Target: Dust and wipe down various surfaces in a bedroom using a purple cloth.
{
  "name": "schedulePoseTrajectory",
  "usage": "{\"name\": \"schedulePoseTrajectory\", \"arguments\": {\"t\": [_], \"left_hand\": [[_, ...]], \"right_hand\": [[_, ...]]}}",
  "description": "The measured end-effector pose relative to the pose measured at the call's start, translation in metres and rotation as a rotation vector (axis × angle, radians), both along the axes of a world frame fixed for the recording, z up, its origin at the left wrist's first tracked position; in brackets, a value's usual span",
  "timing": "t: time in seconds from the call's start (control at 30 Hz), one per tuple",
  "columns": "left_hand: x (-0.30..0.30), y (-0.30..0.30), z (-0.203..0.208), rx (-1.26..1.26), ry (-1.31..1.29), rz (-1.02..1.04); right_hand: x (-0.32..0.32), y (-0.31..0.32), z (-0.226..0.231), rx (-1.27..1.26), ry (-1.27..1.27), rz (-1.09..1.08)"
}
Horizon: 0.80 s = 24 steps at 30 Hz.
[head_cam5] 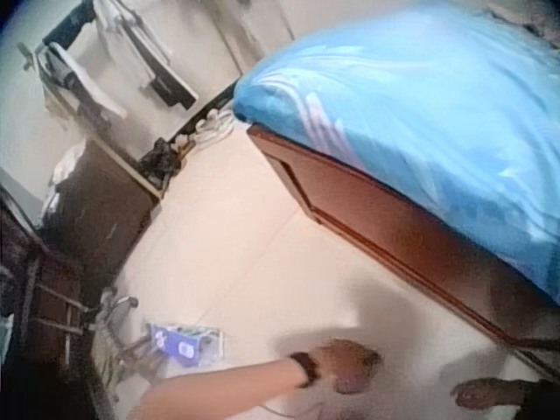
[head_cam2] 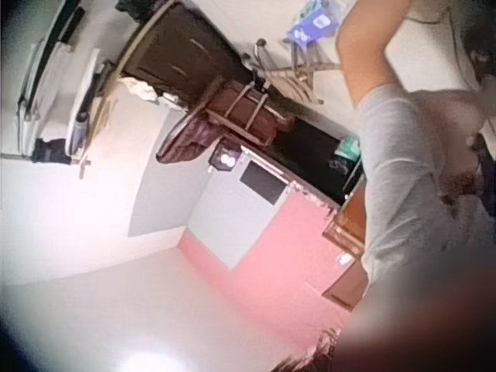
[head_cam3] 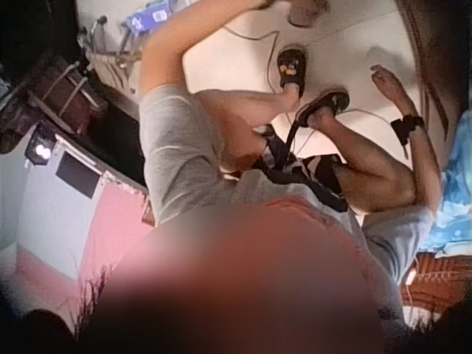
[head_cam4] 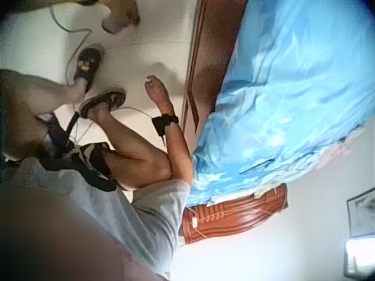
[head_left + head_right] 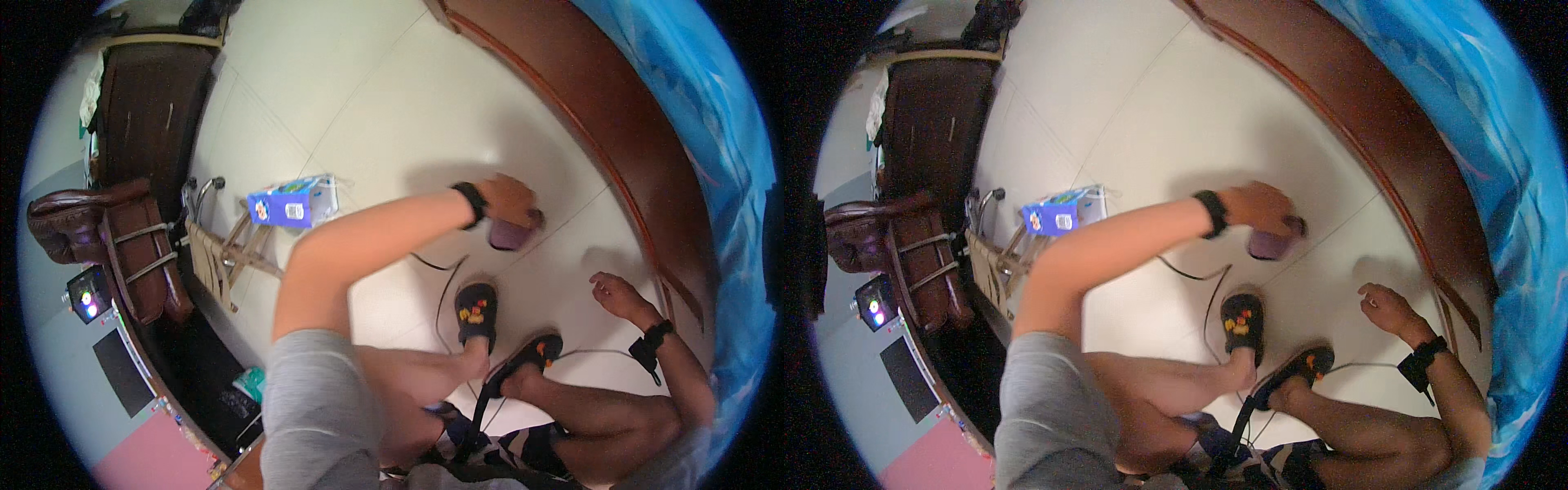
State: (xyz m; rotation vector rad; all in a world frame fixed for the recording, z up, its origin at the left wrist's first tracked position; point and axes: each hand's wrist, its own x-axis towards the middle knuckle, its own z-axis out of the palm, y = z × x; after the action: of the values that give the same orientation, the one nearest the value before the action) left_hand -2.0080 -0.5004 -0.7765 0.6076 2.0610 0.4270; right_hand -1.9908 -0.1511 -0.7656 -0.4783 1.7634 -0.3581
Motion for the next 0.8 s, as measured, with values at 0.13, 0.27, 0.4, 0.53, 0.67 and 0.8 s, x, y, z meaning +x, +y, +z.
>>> {"name": "schedulePoseTrajectory", "arguments": {"t": [0.13,0.27,0.4,0.53,0.67,0.8], "left_hand": [[0.113,-0.123,0.006,-0.022,0.212,0.28],[0.221,-0.173,0.054,-0.392,-0.051,0.445],[0.345,-0.136,0.134,-0.517,-0.037,0.703],[0.467,-0.073,0.239,-0.725,-0.339,0.662],[0.562,-0.001,0.38,-0.833,-0.494,0.767],[0.582,0.062,0.485,-0.673,-0.59,0.939]], "right_hand": [[0.024,0.024,0.02,0.088,-0.146,-0.019],[0.057,0.079,0.0,0.064,-0.09,0.041],[0.067,0.085,0.064,0.287,-0.378,-0.321],[0.069,0.111,0.139,0.233,-0.473,-0.454],[0.136,0.224,0.203,0.183,-0.304,-0.4],[0.199,0.373,0.307,0.063,0.001,-0.402]]}}
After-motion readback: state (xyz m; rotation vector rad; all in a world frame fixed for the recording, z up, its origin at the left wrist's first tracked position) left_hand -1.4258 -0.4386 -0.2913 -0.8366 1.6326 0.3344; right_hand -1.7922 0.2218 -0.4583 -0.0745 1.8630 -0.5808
